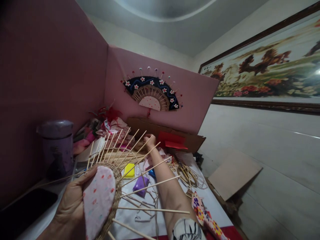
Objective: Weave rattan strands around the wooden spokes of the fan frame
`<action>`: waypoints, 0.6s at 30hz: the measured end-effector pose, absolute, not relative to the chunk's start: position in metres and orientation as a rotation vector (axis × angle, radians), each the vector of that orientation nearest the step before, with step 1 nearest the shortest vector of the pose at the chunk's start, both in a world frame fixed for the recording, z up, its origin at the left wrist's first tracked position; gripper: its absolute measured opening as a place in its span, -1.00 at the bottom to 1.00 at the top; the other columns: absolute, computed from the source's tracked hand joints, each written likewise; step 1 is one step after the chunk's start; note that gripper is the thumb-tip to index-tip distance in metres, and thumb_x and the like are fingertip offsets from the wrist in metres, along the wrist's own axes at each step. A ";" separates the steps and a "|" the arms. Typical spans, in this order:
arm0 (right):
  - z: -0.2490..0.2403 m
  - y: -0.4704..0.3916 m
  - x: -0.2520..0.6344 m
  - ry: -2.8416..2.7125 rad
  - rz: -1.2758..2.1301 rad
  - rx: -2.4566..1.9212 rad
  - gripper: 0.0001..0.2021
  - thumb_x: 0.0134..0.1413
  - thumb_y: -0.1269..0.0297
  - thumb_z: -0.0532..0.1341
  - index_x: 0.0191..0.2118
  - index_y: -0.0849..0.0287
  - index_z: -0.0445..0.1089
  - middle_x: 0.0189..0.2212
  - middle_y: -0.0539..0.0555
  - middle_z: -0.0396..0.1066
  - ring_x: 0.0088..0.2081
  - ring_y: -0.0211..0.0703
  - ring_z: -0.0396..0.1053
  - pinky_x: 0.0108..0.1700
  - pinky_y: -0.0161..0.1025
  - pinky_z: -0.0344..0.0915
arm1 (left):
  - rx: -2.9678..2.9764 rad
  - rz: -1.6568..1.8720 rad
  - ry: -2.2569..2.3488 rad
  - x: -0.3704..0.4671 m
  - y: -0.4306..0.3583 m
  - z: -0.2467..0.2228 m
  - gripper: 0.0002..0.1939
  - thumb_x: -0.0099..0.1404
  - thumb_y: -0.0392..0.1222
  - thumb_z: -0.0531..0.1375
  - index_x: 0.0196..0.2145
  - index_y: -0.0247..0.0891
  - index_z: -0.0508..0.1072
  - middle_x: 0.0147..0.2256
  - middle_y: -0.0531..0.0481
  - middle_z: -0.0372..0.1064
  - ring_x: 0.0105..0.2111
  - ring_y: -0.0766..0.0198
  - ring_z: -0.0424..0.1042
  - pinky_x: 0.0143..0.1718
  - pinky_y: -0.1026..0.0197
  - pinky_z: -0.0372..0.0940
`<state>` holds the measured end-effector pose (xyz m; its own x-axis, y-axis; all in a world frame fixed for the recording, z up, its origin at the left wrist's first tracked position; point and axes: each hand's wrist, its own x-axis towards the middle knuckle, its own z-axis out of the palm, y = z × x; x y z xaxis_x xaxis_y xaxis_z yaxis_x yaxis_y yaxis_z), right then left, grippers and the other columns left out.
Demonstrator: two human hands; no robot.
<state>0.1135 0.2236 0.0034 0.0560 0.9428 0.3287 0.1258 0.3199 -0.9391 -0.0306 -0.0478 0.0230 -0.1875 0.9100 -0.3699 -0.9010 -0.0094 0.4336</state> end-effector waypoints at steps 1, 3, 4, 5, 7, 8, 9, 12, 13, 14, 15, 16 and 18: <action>0.007 0.226 0.114 -1.331 0.885 -1.066 -0.70 0.16 0.24 0.13 -0.01 0.22 0.25 -0.07 0.13 0.29 -0.14 -0.10 0.34 -0.15 -0.06 0.33 | 0.014 1.622 0.683 -0.030 -0.048 0.023 -0.89 0.06 -0.45 0.15 -0.44 -0.35 0.43 -0.64 -0.05 0.46 -0.66 0.17 0.44 -0.55 0.09 0.41; 0.015 0.229 0.118 -1.278 0.922 -1.059 -0.70 0.16 0.24 0.13 -0.01 0.22 0.25 -0.07 0.13 0.29 -0.15 -0.11 0.34 -0.15 -0.06 0.34 | 0.008 1.609 0.691 -0.030 -0.048 0.024 -0.91 0.07 -0.44 0.15 -0.46 -0.36 0.43 -0.64 -0.07 0.46 -0.65 0.15 0.45 -0.55 0.09 0.41; 0.021 0.231 0.121 -1.257 0.934 -1.045 -0.70 0.16 0.24 0.13 -0.01 0.22 0.25 -0.07 0.13 0.30 -0.15 -0.10 0.34 -0.15 -0.06 0.34 | 0.004 1.600 0.695 -0.030 -0.048 0.024 -0.92 0.07 -0.43 0.15 -0.48 -0.36 0.43 -0.64 -0.08 0.46 -0.65 0.14 0.45 -0.56 0.08 0.41; 0.026 0.231 0.125 -1.241 0.939 -1.028 -0.70 0.16 0.24 0.13 -0.01 0.22 0.25 -0.07 0.13 0.30 -0.15 -0.10 0.34 -0.15 -0.06 0.34 | 0.004 1.594 0.693 -0.030 -0.048 0.024 -0.92 0.08 -0.42 0.15 -0.48 -0.36 0.43 -0.64 -0.10 0.46 -0.65 0.13 0.46 -0.55 0.06 0.41; 0.039 0.230 0.134 -1.224 0.934 -0.990 -0.70 0.16 0.24 0.13 -0.01 0.23 0.25 -0.07 0.13 0.30 -0.15 -0.11 0.34 -0.15 -0.06 0.34 | 0.004 1.595 0.682 -0.030 -0.048 0.024 -0.91 0.09 -0.42 0.14 -0.49 -0.35 0.43 -0.64 -0.10 0.47 -0.65 0.12 0.45 -0.55 0.04 0.41; 0.045 0.229 0.139 -1.222 0.926 -0.971 -0.70 0.16 0.24 0.13 -0.01 0.23 0.25 -0.07 0.13 0.30 -0.15 -0.11 0.35 -0.15 -0.06 0.34 | 0.005 1.593 0.675 -0.030 -0.047 0.024 -0.91 0.08 -0.43 0.14 -0.48 -0.35 0.43 -0.64 -0.10 0.47 -0.66 0.13 0.45 -0.55 0.05 0.41; 0.051 0.227 0.145 -1.224 0.916 -0.952 -0.71 0.16 0.24 0.13 -0.02 0.23 0.26 -0.07 0.13 0.30 -0.15 -0.11 0.35 -0.16 -0.06 0.34 | 0.005 1.591 0.670 -0.030 -0.047 0.024 -0.91 0.08 -0.43 0.14 -0.48 -0.35 0.43 -0.64 -0.09 0.46 -0.67 0.14 0.45 -0.56 0.06 0.41; 0.067 0.216 0.163 -1.251 0.869 -0.899 -0.71 0.16 0.25 0.13 -0.02 0.23 0.26 -0.08 0.12 0.31 -0.16 -0.11 0.35 -0.16 -0.07 0.34 | 0.019 1.588 0.683 -0.030 -0.048 0.023 -0.91 0.07 -0.43 0.15 -0.46 -0.34 0.44 -0.63 -0.08 0.47 -0.66 0.14 0.45 -0.59 0.08 0.40; 0.072 0.211 0.169 -1.266 0.851 -0.887 -0.72 0.16 0.25 0.13 -0.03 0.23 0.26 -0.09 0.12 0.31 -0.17 -0.12 0.35 -0.17 -0.08 0.34 | 0.031 1.594 0.694 -0.030 -0.048 0.022 -0.91 0.06 -0.43 0.15 -0.45 -0.33 0.44 -0.63 -0.08 0.47 -0.65 0.13 0.45 -0.59 0.07 0.40; 0.075 0.205 0.174 -1.286 0.835 -0.878 -0.73 0.17 0.25 0.12 -0.04 0.24 0.27 -0.11 0.12 0.32 -0.19 -0.14 0.36 -0.19 -0.10 0.35 | 0.045 1.590 0.703 -0.030 -0.049 0.021 -0.91 0.06 -0.42 0.16 -0.45 -0.32 0.44 -0.62 -0.07 0.47 -0.65 0.11 0.45 -0.59 0.04 0.40; 0.078 0.198 0.180 -1.313 0.826 -0.875 -0.73 0.17 0.24 0.12 -0.05 0.24 0.27 -0.13 0.11 0.33 -0.22 -0.17 0.37 -0.23 -0.14 0.36 | 0.062 1.573 0.710 -0.030 -0.049 0.021 -0.92 0.06 -0.39 0.17 -0.43 -0.32 0.44 -0.61 -0.08 0.47 -0.64 0.08 0.45 -0.58 -0.01 0.40; 0.080 0.190 0.185 -1.351 0.831 -0.877 -0.74 0.16 0.24 0.13 -0.06 0.24 0.28 -0.17 0.09 0.36 -0.27 -0.20 0.38 -0.27 -0.19 0.37 | 0.075 1.542 0.711 -0.029 -0.050 0.020 -0.93 0.06 -0.36 0.18 -0.42 -0.32 0.44 -0.60 -0.10 0.48 -0.63 0.04 0.46 -0.57 -0.07 0.39; 0.080 0.170 0.195 -1.473 0.893 -0.902 -0.73 0.07 0.22 0.20 -0.12 0.23 0.34 -0.28 0.06 0.42 -0.39 -0.27 0.39 -0.37 -0.29 0.36 | 0.090 1.474 0.693 -0.029 -0.051 0.021 -0.90 0.05 -0.29 0.20 -0.40 -0.33 0.44 -0.57 -0.13 0.49 -0.59 -0.02 0.47 -0.55 -0.15 0.38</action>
<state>0.1953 0.1703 0.0797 -0.0714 0.9073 0.4143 0.0520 0.4182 -0.9069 -0.0291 -0.0513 0.0207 -0.0574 0.9269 -0.3710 -0.8769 0.1308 0.4626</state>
